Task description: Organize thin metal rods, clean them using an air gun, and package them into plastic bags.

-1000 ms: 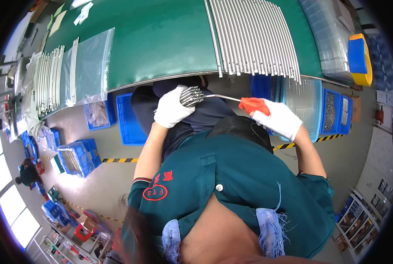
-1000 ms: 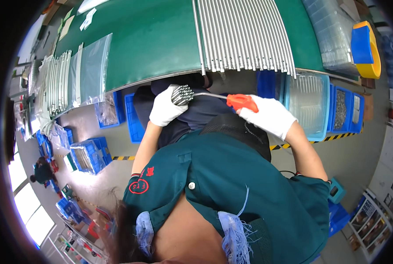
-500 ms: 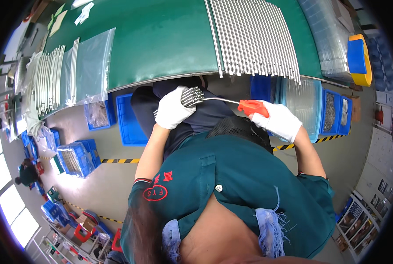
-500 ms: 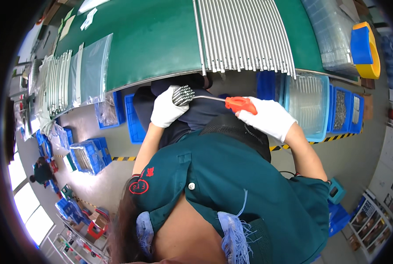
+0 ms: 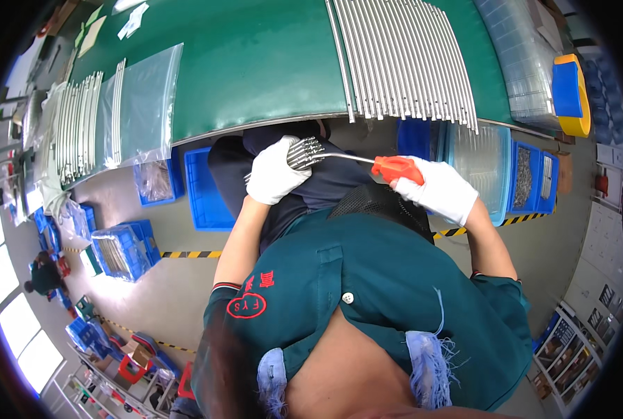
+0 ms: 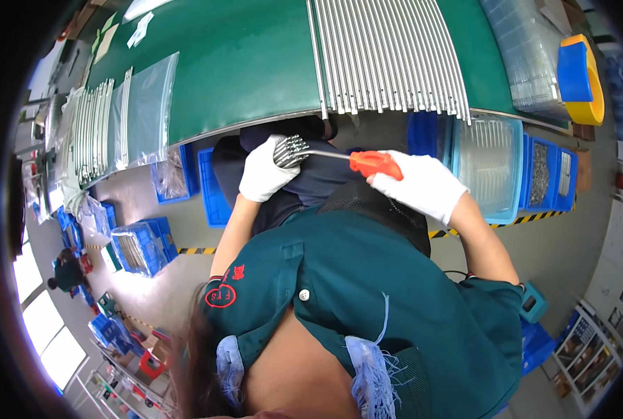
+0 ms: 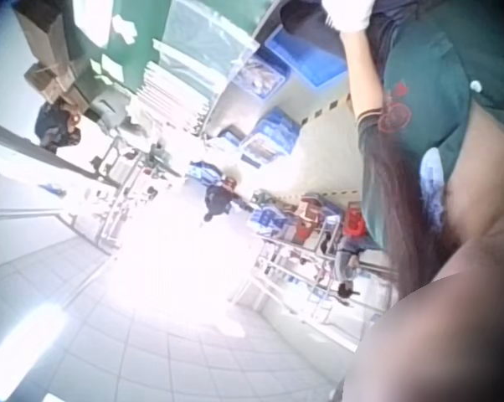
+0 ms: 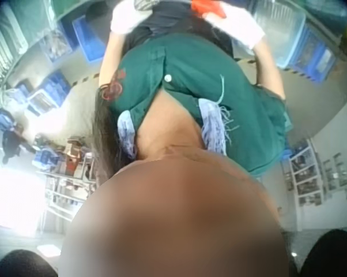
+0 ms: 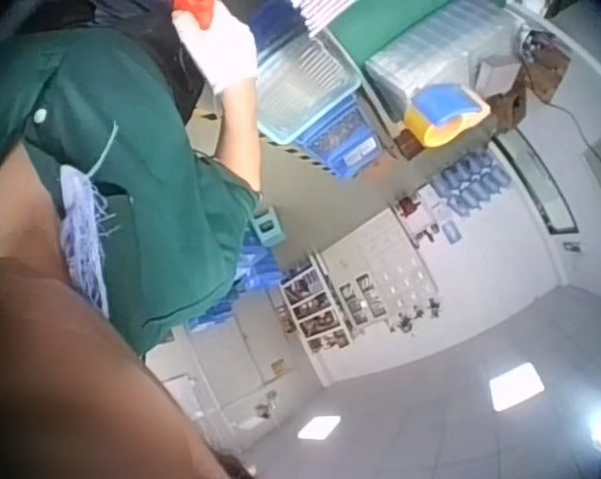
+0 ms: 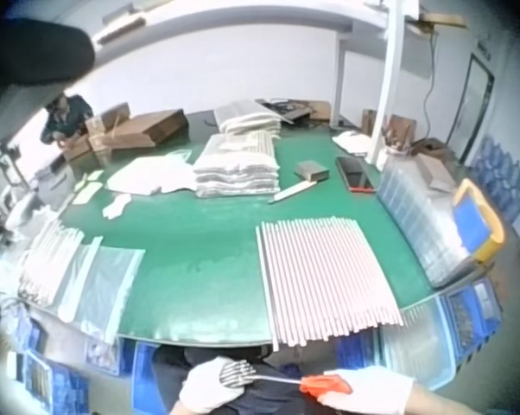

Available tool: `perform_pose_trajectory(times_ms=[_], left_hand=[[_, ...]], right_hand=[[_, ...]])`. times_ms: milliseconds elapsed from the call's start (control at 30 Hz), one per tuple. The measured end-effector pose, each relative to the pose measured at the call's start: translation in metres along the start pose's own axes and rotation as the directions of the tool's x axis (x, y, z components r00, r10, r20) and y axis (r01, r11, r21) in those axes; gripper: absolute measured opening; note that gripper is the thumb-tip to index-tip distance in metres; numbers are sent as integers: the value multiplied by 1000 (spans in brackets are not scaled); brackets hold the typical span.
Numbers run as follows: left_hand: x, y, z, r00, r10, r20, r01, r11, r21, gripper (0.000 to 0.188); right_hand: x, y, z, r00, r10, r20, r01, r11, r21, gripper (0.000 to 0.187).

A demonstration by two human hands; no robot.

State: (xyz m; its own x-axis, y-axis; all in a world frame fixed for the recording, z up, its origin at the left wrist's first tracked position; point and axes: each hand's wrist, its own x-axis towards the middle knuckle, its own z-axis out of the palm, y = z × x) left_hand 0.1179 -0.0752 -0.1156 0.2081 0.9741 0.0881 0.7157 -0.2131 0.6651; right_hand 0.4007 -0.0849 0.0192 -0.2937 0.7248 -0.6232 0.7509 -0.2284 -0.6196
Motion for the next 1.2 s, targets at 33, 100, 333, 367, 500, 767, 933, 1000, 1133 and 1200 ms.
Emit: perform_pose_trajectory(times_ms=[33, 100, 333, 367, 500, 767, 933, 1000, 1133, 1200], left_hand=[[0, 1, -1, 1000, 1, -1, -1, 1000, -1, 34], [1, 4, -3, 999, -39, 25, 39, 999, 5, 34], [0, 3, -3, 999, -36, 33, 36, 999, 16, 35], [0, 2, -2, 1000, -15, 18, 15, 1000, 0, 35], [0, 4, -3, 999, -35, 30, 35, 999, -1, 35], [0, 2, -2, 999, -27, 17, 27, 1000, -1, 35], [0, 4, -3, 999, -38, 31, 37, 999, 19, 37], [-1, 4, -4, 999, -38, 29, 39, 999, -34, 37], [-1, 4, -2, 999, -30, 16, 30, 999, 10, 37], [-1, 3, -1, 1000, -19, 17, 19, 1000, -7, 38]], right_hand=[[4, 4, -1, 1000, 15, -23, -16, 1000, -20, 53], [4, 9, -3, 997, 44, -56, -47, 997, -61, 52], [0, -3, -4, 998, 61, -5, -61, 997, 38, 52], [-2, -7, -4, 998, 59, 33, -62, 995, 80, 52], [3, 1, 0, 1000, 17, -14, -16, 998, 69, 53], [3, 3, -1, 999, 41, -30, -41, 999, 10, 53], [6, 5, 0, 999, 29, -28, -29, 1000, 4, 53], [6, 2, 2, 1000, 9, -23, -9, 999, 41, 53], [5, -5, 1, 1000, 19, -24, -18, 999, 41, 53], [3, -7, 0, 1000, 10, 4, -10, 999, 49, 54]])
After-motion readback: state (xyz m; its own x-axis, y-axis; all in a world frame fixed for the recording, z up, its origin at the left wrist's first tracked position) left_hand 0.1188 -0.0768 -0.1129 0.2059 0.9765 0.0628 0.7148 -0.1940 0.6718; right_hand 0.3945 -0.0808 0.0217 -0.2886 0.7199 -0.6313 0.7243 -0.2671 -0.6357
